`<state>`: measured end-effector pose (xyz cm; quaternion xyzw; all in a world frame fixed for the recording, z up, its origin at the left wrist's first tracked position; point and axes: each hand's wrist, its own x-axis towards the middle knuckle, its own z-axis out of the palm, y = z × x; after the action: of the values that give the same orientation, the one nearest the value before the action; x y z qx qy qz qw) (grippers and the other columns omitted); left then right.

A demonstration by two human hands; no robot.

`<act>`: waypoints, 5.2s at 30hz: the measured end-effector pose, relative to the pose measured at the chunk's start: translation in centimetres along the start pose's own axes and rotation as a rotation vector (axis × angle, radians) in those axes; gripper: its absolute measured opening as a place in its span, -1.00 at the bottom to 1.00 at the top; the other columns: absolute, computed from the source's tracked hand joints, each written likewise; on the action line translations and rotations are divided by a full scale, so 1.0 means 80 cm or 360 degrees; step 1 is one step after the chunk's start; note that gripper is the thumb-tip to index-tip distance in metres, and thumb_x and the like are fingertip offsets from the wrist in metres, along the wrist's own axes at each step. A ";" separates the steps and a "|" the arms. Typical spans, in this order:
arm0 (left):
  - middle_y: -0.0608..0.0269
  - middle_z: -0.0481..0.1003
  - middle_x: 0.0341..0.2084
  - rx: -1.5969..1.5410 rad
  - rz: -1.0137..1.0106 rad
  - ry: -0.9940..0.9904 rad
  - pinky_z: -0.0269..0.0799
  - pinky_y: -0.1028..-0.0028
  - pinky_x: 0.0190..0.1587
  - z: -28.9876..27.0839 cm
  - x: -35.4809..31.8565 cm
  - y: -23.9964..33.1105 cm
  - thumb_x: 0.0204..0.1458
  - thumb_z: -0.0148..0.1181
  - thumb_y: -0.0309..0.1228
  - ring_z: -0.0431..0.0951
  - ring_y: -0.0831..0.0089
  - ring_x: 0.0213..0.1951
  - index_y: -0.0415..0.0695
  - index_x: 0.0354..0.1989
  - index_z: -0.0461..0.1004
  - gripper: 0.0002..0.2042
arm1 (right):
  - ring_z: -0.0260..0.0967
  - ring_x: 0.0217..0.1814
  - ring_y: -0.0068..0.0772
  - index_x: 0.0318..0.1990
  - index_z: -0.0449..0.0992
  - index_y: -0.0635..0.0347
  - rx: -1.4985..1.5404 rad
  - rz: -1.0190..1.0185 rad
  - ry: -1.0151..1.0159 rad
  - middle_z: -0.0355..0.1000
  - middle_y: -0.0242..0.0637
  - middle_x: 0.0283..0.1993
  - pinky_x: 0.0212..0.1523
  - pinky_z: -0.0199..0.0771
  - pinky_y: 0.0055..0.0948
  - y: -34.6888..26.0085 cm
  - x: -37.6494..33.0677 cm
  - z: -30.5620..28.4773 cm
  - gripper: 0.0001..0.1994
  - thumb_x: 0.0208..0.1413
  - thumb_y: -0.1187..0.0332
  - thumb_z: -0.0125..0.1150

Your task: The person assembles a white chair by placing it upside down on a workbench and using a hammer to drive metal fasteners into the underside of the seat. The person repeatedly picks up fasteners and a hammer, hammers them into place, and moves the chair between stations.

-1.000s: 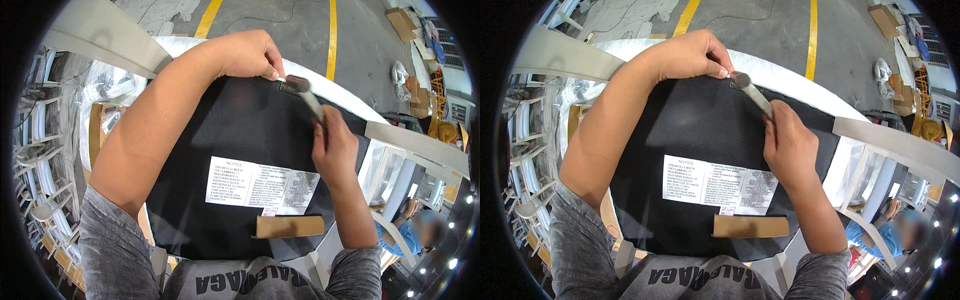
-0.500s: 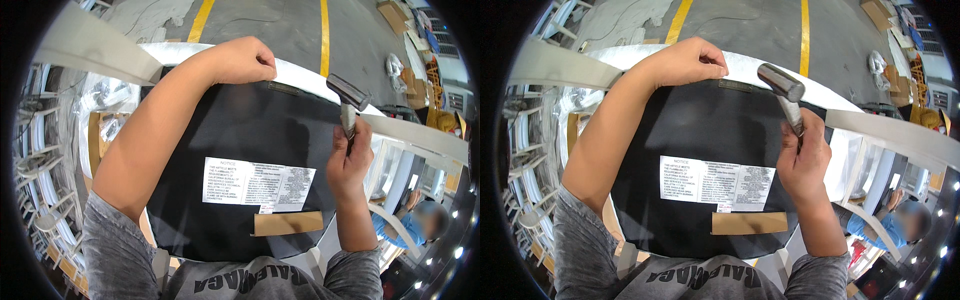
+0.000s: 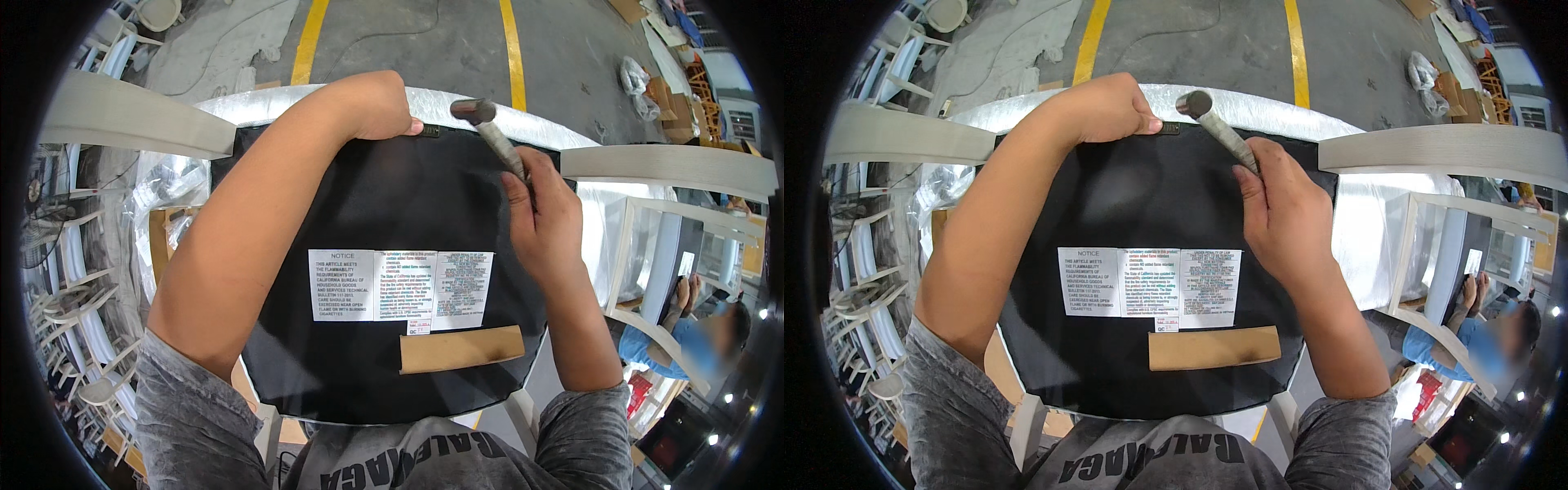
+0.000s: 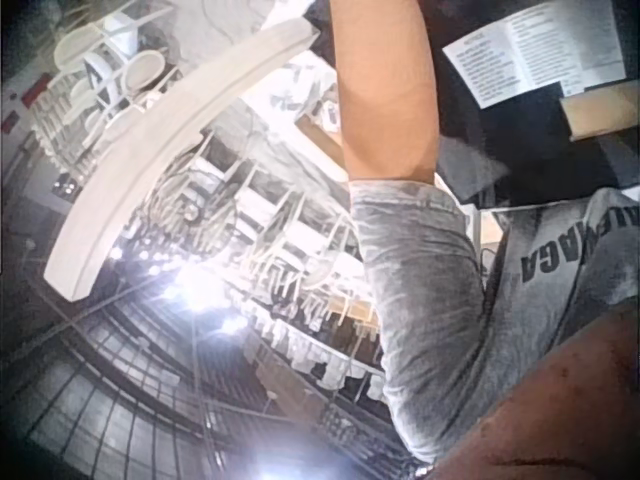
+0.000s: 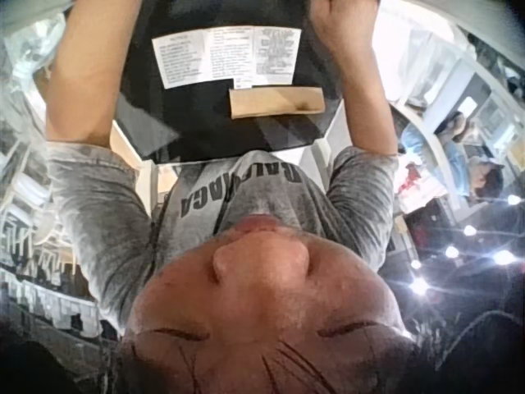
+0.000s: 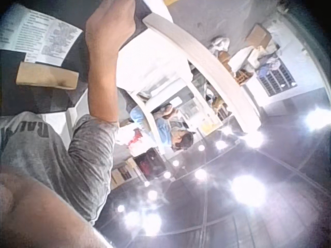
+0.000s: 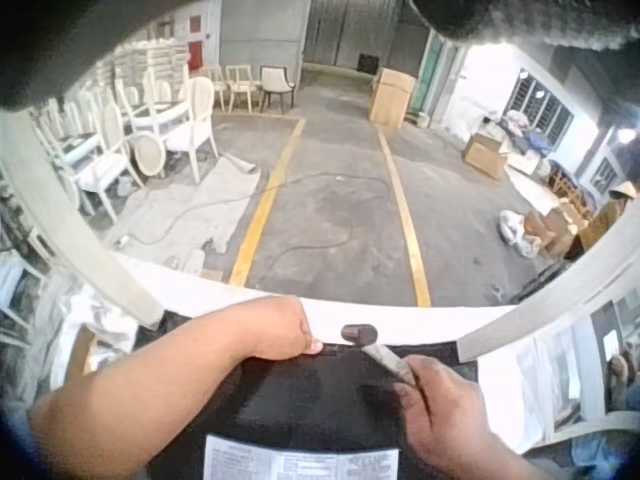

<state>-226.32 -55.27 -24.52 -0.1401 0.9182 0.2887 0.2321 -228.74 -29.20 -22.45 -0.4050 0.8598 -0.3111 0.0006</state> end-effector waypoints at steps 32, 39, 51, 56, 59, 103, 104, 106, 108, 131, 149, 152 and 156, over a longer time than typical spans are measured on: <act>0.02 0.66 -0.16 -0.0105 0.0177 -0.0041 0.43 0.31 0.04 -0.007 -0.011 -0.014 0.18 0.26 -0.18 0.63 0.21 -0.08 -0.12 -0.01 0.64 -0.67 | 0.53 -0.35 -0.04 0.03 0.41 0.22 -0.0034 0.0018 0.0203 0.46 -0.08 -0.34 -0.29 0.50 -0.32 0.013 -0.019 0.009 -0.78 0.27 0.47 0.13; 0.06 0.65 -0.11 -0.0174 0.0308 -0.0024 0.41 0.34 0.05 -0.027 -0.039 -0.073 0.17 0.26 -0.15 0.61 0.24 -0.05 -0.07 0.04 0.63 -0.64 | 0.52 -0.35 -0.07 0.00 0.43 0.24 -0.0003 -0.0023 -0.0122 0.48 -0.10 -0.29 -0.31 0.50 -0.30 -0.017 -0.012 0.019 -0.81 0.26 0.47 0.13; 0.10 0.67 -0.23 -0.0131 0.0055 0.0132 0.45 0.32 -0.01 -0.014 -0.052 -0.068 0.17 0.24 -0.20 0.63 0.24 -0.15 -0.09 -0.02 0.65 -0.69 | 0.58 -0.28 0.00 0.05 0.45 0.15 0.0041 -0.0198 0.0196 0.52 -0.03 -0.19 -0.27 0.58 -0.22 -0.055 -0.001 0.033 -0.74 0.23 0.39 0.20; 0.10 0.67 -0.22 -0.0081 0.0109 0.0075 0.45 0.30 0.00 -0.021 -0.045 -0.051 0.16 0.24 -0.18 0.64 0.22 -0.13 -0.09 -0.02 0.65 -0.68 | 0.53 -0.31 0.02 -0.04 0.41 0.08 -0.0538 0.0022 -0.0277 0.51 -0.08 -0.30 -0.33 0.50 -0.09 -0.025 0.013 0.052 -0.84 0.26 0.37 0.16; 0.04 0.66 -0.19 -0.0115 0.0060 0.0057 0.45 0.28 0.04 -0.022 -0.044 -0.056 0.14 0.25 -0.04 0.63 0.18 -0.08 -0.13 -0.03 0.65 -0.58 | 0.52 -0.34 0.05 -0.02 0.41 0.13 -0.0148 -0.0022 -0.0005 0.49 -0.05 -0.31 -0.33 0.49 -0.16 -0.026 0.007 0.029 -0.84 0.29 0.37 0.13; 0.06 0.52 -0.57 -0.0082 0.0112 0.0074 0.39 0.23 -0.23 0.003 -0.020 -0.028 0.17 0.25 -0.03 0.47 0.22 -0.44 -0.31 -0.37 0.61 -0.53 | 0.53 -0.27 0.04 0.03 0.41 0.26 0.0025 -0.0046 0.0297 0.47 0.00 -0.23 -0.24 0.51 -0.29 0.007 -0.015 0.004 -0.79 0.27 0.49 0.13; 0.07 0.53 -0.55 -0.0087 0.0139 0.0061 0.40 0.24 -0.22 0.001 -0.023 -0.032 0.17 0.25 -0.04 0.48 0.22 -0.42 -0.30 -0.33 0.62 -0.55 | 0.52 -0.27 0.02 0.02 0.41 0.27 0.0063 -0.0074 0.0308 0.47 0.00 -0.21 -0.24 0.51 -0.30 0.005 -0.013 0.002 -0.79 0.26 0.50 0.13; 0.06 0.58 -0.47 -0.0115 0.0139 0.0068 0.41 0.26 -0.16 -0.011 -0.032 -0.046 0.18 0.25 -0.06 0.53 0.22 -0.35 -0.23 -0.22 0.64 -0.60 | 0.51 -0.31 0.01 0.01 0.44 0.23 0.0093 0.0065 0.0099 0.48 -0.03 -0.27 -0.27 0.50 -0.30 -0.003 -0.011 -0.002 -0.81 0.27 0.45 0.15; 0.07 0.62 -0.39 -0.0121 0.0131 0.0092 0.43 0.28 -0.10 -0.014 -0.041 -0.056 0.19 0.24 -0.09 0.57 0.22 -0.29 -0.17 -0.13 0.65 -0.64 | 0.50 -0.33 0.01 0.00 0.45 0.20 0.0017 0.0134 -0.0091 0.49 -0.06 -0.29 -0.28 0.50 -0.28 -0.002 -0.010 0.000 -0.81 0.26 0.42 0.17; -0.10 0.61 -0.19 0.0160 -0.0017 0.0144 0.44 0.19 0.03 0.014 -0.001 -0.017 0.15 0.14 0.19 0.59 -0.01 -0.10 -0.22 -0.19 0.66 -0.40 | 0.53 -0.23 0.08 -0.04 0.45 0.17 -0.0131 0.0097 0.0023 0.54 -0.06 -0.25 -0.24 0.51 -0.16 0.005 -0.011 0.022 -0.83 0.27 0.39 0.15; -0.06 0.63 -0.26 0.0005 -0.0073 0.0181 0.43 0.19 -0.02 0.014 -0.006 -0.012 0.18 0.21 0.03 0.60 0.07 -0.17 -0.24 -0.22 0.67 -0.52 | 0.52 -0.29 0.12 0.01 0.38 0.14 -0.0198 0.0103 0.0001 0.50 -0.05 -0.30 -0.25 0.52 -0.18 0.012 -0.018 0.023 -0.82 0.30 0.38 0.11; 0.02 0.65 -0.16 0.0054 0.0080 0.0036 0.40 0.25 0.08 0.003 -0.010 -0.024 0.17 0.25 -0.08 0.61 0.18 -0.08 -0.17 -0.10 0.67 -0.62 | 0.50 -0.33 0.08 0.00 0.41 0.18 0.0022 -0.0006 0.0227 0.50 -0.05 -0.30 -0.26 0.50 -0.25 0.009 -0.015 0.023 -0.83 0.31 0.40 0.11; 0.11 0.65 -0.08 -0.0279 0.0223 -0.0019 0.34 0.34 0.18 -0.016 -0.016 -0.056 0.14 0.28 -0.21 0.59 0.26 0.01 -0.12 0.03 0.64 -0.65 | 0.50 -0.36 0.02 -0.01 0.42 0.20 0.0036 0.0104 0.0082 0.50 -0.08 -0.32 -0.28 0.49 -0.28 -0.003 -0.016 0.022 -0.83 0.30 0.40 0.14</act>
<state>-223.94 -59.40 -25.05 -0.0936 0.8956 0.3841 0.2037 -227.27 -29.35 -24.12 -0.3685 0.8687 -0.3310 -0.0069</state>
